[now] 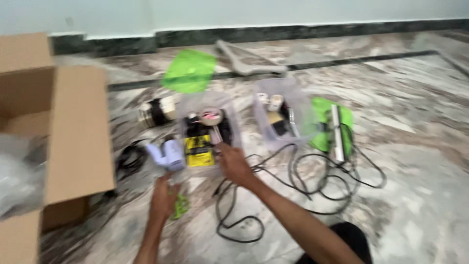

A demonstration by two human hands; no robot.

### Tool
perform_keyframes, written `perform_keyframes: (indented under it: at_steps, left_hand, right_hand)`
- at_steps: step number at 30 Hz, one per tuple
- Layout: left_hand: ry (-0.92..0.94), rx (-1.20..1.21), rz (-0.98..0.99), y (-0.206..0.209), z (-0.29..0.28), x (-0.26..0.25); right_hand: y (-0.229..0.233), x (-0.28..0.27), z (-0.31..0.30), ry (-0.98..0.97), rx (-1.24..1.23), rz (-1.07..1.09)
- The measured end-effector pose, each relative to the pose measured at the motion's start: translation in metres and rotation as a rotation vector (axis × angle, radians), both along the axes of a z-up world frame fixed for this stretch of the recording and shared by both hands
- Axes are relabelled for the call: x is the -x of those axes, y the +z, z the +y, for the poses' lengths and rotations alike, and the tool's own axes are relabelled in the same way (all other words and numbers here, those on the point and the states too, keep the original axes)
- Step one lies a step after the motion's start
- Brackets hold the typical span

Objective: The person organizes various hair styling tools, power cords, and accessories into transparent plastic storage bins by hand while sitting on a marble floor.

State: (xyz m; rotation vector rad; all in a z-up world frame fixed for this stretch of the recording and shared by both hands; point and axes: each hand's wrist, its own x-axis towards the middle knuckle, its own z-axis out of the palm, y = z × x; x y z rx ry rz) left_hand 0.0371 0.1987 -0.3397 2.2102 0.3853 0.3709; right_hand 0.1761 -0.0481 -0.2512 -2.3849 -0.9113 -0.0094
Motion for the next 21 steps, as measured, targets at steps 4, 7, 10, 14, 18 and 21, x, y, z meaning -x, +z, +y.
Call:
perform_keyframes:
  at_steps: [4,7,10,14,18,21]
  left_hand:
    - [0.007,-0.15,-0.133,0.042,-0.026,0.001]
    - [-0.077,-0.475,-0.207,0.067,-0.051,-0.006]
    - [-0.124,-0.709,-0.148,0.075,-0.069,-0.025]
    - [-0.105,-0.753,-0.129,0.07,-0.081,-0.049]
    - [-0.135,-0.693,-0.08,0.061,-0.081,-0.053]
    - [-0.109,-0.738,-0.098,0.064,-0.082,-0.054]
  right_hand:
    - [0.005,0.019,-0.036,0.137,-0.026,-0.297]
    - [0.001,0.012,-0.082,0.032,0.006,-0.291]
    - [-0.008,-0.024,-0.141,-0.169,-0.076,-0.141]
    - [-0.015,-0.062,-0.228,-0.345,-0.097,-0.266]
    - [-0.023,-0.069,-0.291,-0.545,-0.198,-0.245]
    - [-0.04,-0.066,-0.319,-0.598,-0.007,0.225]
